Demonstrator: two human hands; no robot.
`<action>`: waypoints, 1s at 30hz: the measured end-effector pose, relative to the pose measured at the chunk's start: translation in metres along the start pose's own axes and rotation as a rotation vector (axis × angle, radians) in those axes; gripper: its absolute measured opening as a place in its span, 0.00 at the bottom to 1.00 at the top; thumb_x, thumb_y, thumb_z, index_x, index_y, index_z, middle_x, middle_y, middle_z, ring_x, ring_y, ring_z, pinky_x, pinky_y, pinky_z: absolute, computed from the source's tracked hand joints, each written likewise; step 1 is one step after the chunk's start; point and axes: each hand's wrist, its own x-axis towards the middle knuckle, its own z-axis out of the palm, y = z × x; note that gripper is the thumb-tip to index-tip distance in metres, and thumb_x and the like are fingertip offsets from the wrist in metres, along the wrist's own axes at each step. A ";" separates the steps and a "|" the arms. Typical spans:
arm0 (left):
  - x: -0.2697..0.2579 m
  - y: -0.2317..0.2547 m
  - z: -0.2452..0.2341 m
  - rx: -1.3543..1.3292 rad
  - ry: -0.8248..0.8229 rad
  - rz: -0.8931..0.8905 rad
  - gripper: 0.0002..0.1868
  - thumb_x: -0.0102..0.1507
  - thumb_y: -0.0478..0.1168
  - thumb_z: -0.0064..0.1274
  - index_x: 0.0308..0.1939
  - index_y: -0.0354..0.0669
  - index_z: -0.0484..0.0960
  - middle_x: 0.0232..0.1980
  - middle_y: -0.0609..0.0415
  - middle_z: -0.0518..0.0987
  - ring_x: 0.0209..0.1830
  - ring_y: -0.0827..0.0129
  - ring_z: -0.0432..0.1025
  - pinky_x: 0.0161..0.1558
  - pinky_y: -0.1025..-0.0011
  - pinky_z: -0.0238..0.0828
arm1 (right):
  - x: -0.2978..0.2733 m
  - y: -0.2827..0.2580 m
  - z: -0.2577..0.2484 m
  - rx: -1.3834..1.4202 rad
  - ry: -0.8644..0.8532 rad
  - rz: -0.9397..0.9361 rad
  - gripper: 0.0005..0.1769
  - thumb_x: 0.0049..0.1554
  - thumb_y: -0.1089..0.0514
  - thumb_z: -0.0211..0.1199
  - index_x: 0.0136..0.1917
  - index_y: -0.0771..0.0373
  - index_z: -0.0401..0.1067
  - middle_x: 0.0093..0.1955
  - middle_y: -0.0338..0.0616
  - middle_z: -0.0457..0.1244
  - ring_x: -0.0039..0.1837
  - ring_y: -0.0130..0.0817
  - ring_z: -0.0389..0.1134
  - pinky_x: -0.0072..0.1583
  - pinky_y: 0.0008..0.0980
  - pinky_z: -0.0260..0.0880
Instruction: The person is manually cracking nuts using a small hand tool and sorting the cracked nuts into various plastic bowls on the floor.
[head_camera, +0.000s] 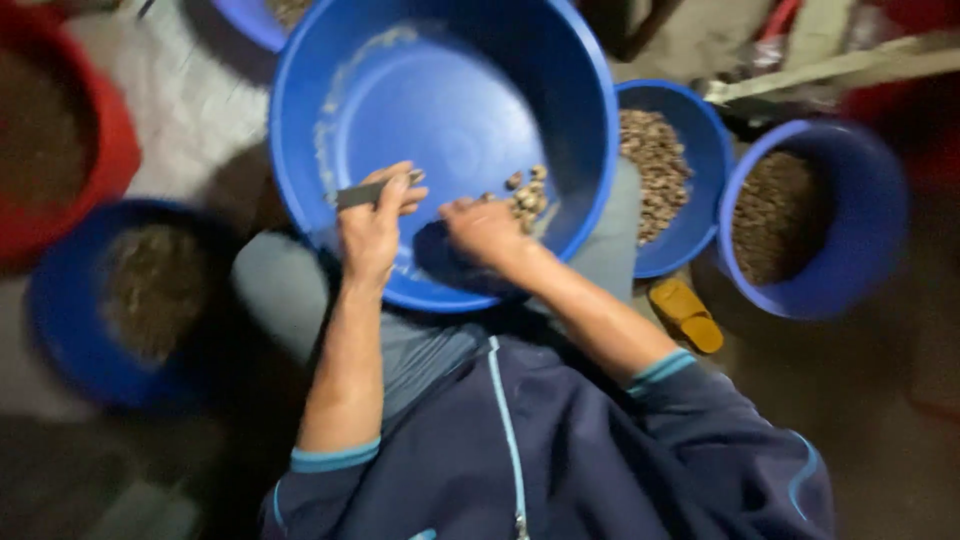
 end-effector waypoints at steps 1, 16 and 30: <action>-0.001 0.006 0.001 -0.015 -0.034 0.007 0.13 0.71 0.37 0.52 0.54 0.31 0.81 0.49 0.34 0.84 0.43 0.55 0.83 0.42 0.69 0.84 | 0.002 -0.006 0.021 -0.021 0.002 0.032 0.08 0.57 0.54 0.60 0.51 0.50 0.75 0.41 0.43 0.70 0.39 0.42 0.75 0.38 0.46 0.75; -0.006 0.017 0.008 0.009 -0.036 0.001 0.11 0.73 0.34 0.50 0.54 0.28 0.80 0.51 0.32 0.83 0.45 0.49 0.82 0.41 0.68 0.83 | 0.007 -0.015 0.003 0.337 -0.031 0.090 0.16 0.63 0.57 0.47 0.59 0.55 0.72 0.50 0.51 0.70 0.47 0.55 0.75 0.43 0.51 0.76; -0.009 0.024 0.012 0.029 -0.052 -0.003 0.11 0.73 0.33 0.51 0.54 0.27 0.81 0.51 0.30 0.82 0.45 0.46 0.81 0.40 0.65 0.83 | 0.017 -0.039 0.061 0.121 -0.096 0.106 0.14 0.61 0.55 0.40 0.52 0.51 0.67 0.46 0.49 0.68 0.43 0.50 0.74 0.43 0.46 0.75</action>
